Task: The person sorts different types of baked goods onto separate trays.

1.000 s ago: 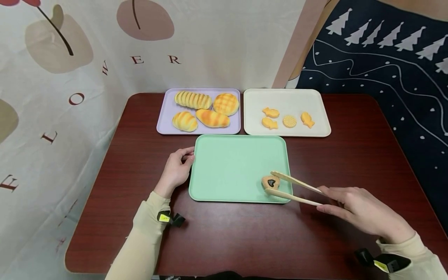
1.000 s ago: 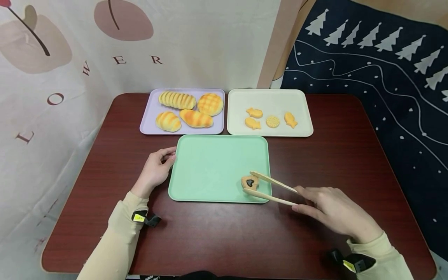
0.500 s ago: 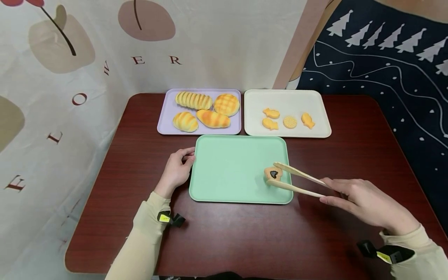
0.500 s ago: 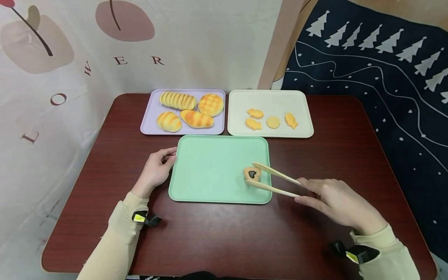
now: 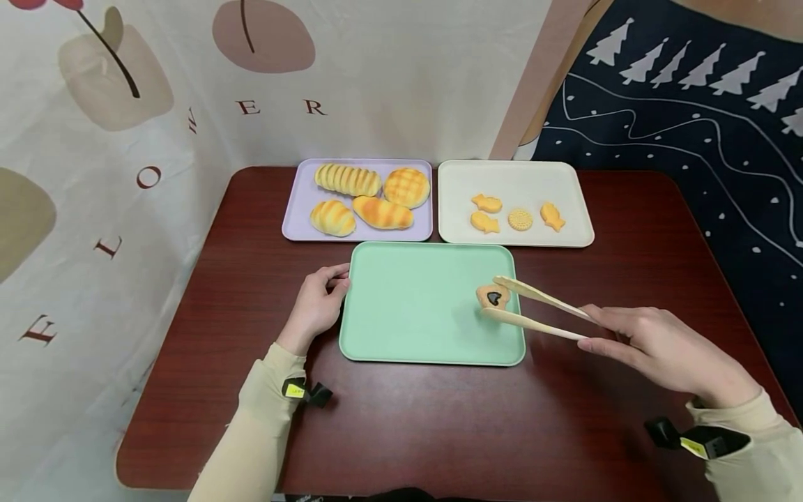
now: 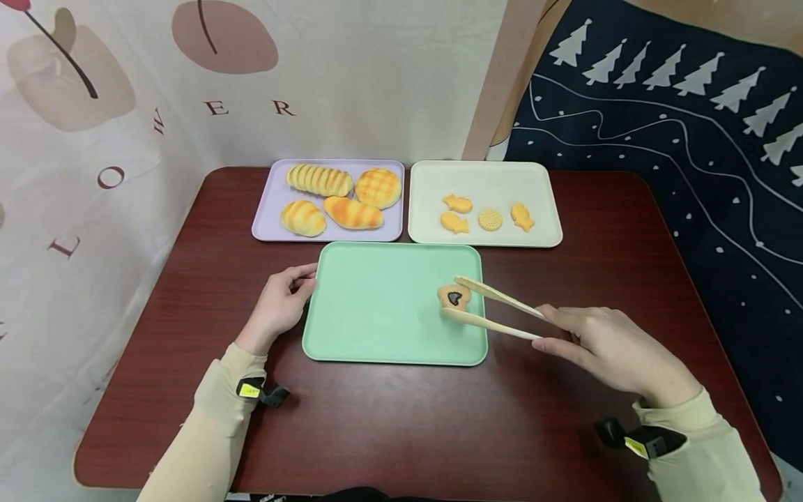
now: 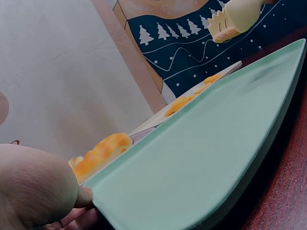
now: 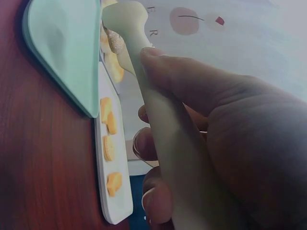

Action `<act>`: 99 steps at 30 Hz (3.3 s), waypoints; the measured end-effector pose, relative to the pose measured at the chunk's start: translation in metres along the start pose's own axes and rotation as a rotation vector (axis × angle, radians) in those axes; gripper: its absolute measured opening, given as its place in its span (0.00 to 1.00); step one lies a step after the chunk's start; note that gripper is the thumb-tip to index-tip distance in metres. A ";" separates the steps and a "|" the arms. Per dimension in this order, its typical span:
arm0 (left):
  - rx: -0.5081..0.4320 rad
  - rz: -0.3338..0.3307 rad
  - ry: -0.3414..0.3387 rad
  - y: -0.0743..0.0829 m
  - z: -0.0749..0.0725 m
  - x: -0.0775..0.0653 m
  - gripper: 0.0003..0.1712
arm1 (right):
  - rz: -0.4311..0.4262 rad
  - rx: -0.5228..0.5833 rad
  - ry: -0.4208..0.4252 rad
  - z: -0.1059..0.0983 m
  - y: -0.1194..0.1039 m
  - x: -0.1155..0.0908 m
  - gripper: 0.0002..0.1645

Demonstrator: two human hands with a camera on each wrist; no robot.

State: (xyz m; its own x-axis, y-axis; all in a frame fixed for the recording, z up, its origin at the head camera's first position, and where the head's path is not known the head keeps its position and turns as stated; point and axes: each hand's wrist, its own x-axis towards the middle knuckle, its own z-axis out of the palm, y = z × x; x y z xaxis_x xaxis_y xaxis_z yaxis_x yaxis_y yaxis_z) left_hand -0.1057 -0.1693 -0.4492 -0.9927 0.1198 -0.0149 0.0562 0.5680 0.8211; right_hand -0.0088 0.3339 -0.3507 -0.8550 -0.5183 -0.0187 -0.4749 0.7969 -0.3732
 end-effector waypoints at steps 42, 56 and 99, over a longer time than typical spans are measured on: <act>0.017 0.007 -0.008 0.001 -0.001 -0.001 0.20 | 0.121 0.072 0.069 -0.019 0.034 0.034 0.26; 0.014 0.013 -0.001 0.002 0.000 -0.001 0.20 | 0.160 0.093 0.079 -0.027 0.054 0.049 0.36; 0.015 0.018 0.004 0.001 -0.001 0.000 0.20 | 0.443 0.276 0.037 -0.032 0.123 0.105 0.52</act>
State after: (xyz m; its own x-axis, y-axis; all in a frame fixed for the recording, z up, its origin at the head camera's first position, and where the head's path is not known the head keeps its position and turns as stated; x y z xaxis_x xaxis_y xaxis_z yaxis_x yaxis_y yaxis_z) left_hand -0.1060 -0.1693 -0.4476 -0.9920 0.1264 0.0019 0.0752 0.5782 0.8124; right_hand -0.1640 0.3875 -0.3693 -0.9707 -0.1346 -0.1992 0.0022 0.8234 -0.5675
